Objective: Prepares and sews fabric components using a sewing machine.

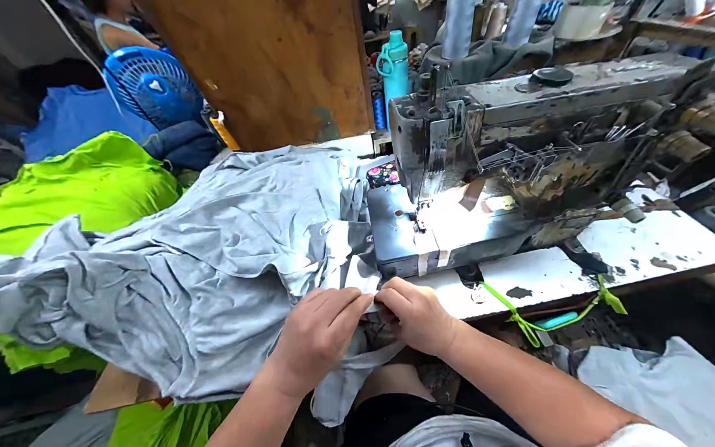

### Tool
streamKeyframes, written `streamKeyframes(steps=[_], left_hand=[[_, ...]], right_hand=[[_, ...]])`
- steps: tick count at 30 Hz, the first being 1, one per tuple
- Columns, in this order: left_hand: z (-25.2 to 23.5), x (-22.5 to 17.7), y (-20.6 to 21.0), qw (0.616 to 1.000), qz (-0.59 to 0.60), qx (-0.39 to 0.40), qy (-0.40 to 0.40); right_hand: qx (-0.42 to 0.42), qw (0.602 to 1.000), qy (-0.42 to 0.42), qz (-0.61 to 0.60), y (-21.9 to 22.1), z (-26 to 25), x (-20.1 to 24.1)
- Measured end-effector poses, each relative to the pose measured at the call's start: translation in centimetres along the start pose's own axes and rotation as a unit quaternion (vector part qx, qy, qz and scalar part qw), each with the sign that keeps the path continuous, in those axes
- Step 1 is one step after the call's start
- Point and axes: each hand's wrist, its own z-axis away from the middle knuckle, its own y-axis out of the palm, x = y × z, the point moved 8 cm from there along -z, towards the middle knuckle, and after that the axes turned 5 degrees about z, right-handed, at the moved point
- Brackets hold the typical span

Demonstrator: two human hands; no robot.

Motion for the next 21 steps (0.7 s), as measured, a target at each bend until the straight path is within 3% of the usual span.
streamKeyframes(steps=[3,6,8,10,11,12,14,15,17,19,21], left_hand=[[-0.4,2.3,-1.7,0.997,0.0,0.024,-0.07],[-0.3,5.9,-1.9,0.975,0.146,-0.008,-0.168],[-1.5,7.0,-0.5,0.909,0.346,-0.059,-0.224],[-4.1,7.0,1.1,0.855,0.439,-0.095,-0.26],[-5.6,6.9,1.7,0.866,0.409,-0.114,-0.264],[-7.1,6.8,2.2,0.906,0.328,-0.119,-0.24],[-9.8,6.5,3.7,0.984,0.103,-0.084,-0.117],[-10.7,6.5,5.2,0.996,0.036,-0.05,-0.069],[-11.5,7.5,8.8,0.996,0.02,0.054,-0.073],[-11.8,8.6,11.4,0.975,0.058,0.158,-0.147],[-12.4,9.1,12.1,0.948,0.086,0.214,-0.219]], right_hand=[[-0.01,0.999,0.04,0.002,-1.5,-1.2,-2.0],[0.019,0.993,0.095,-0.067,-2.0,-1.7,-4.1],[0.029,0.978,0.115,-0.169,-1.9,-1.8,-4.3],[0.011,0.958,0.109,-0.265,-2.1,-1.7,-3.5],[0.0,0.949,0.106,-0.295,-2.3,-1.5,-3.1],[-0.004,0.946,0.109,-0.306,-2.4,-1.2,-3.0],[-0.001,0.95,0.14,-0.28,-2.3,-0.1,-3.7],[0.013,0.948,0.171,-0.267,-2.0,0.9,-4.3],[0.051,0.93,0.236,-0.278,-2.0,3.0,-5.6],[0.07,0.896,0.303,-0.317,-2.9,4.7,-6.4],[0.067,0.859,0.356,-0.361,-4.2,5.8,-7.0]])
